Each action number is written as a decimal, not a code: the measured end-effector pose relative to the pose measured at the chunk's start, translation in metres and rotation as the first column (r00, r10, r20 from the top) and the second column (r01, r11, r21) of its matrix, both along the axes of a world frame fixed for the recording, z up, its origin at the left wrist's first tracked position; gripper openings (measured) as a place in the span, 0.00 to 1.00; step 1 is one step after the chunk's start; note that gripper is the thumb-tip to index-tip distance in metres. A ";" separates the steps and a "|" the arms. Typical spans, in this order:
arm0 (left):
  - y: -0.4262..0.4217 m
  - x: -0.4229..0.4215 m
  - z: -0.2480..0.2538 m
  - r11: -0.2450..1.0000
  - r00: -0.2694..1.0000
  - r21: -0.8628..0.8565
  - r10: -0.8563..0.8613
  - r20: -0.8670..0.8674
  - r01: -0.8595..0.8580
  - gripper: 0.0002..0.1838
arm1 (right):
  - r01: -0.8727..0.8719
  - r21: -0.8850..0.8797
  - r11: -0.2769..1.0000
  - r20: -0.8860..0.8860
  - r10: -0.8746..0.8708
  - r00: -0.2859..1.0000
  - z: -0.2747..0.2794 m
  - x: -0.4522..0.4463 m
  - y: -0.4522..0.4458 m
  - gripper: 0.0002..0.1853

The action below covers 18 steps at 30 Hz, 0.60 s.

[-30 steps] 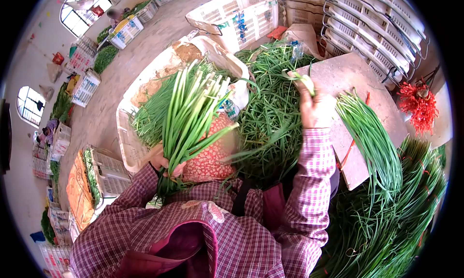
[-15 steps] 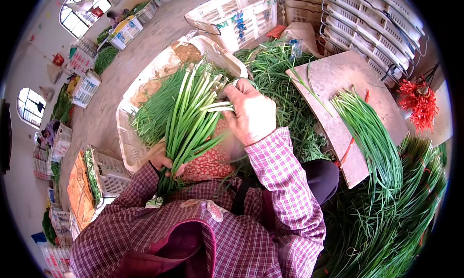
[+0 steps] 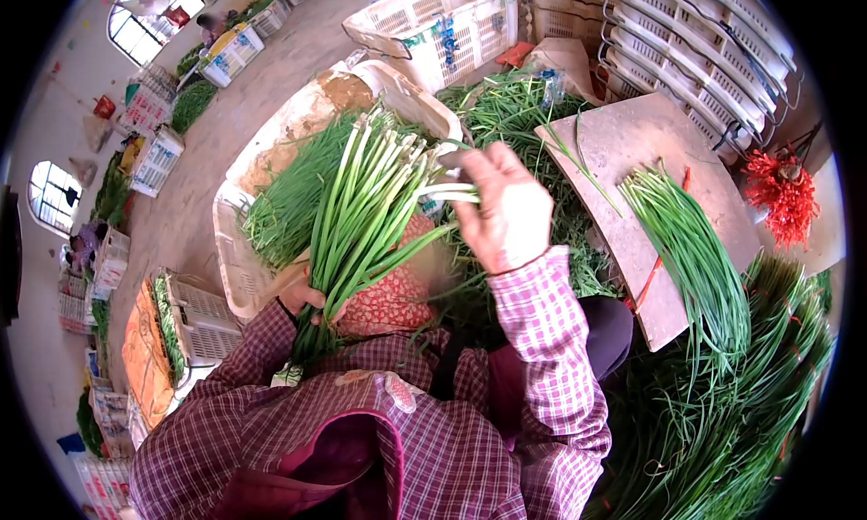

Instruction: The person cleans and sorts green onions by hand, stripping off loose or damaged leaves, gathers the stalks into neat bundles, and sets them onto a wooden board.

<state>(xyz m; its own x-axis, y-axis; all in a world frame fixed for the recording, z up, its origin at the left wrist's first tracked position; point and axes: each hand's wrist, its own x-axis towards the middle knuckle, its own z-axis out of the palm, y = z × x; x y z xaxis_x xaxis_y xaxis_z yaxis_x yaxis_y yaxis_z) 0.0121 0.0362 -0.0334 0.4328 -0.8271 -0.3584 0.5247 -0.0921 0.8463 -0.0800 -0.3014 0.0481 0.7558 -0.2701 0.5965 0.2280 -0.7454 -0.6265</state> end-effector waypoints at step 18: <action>0.006 -0.001 0.002 0.999 0.999 0.034 0.030 0.015 -0.030 0.28 | 0.622 -0.224 0.750 -0.044 -0.646 0.762 -0.022 -0.018 -0.086 0.12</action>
<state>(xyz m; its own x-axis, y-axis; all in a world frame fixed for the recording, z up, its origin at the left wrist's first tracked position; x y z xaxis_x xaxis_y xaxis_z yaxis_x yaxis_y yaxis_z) 0.0108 0.0424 -0.0313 0.4626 -0.8013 -0.3794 0.5151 -0.1054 0.8506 -0.0978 -0.3873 0.0264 0.5140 -0.6050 0.6081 -0.4012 -0.7962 -0.4530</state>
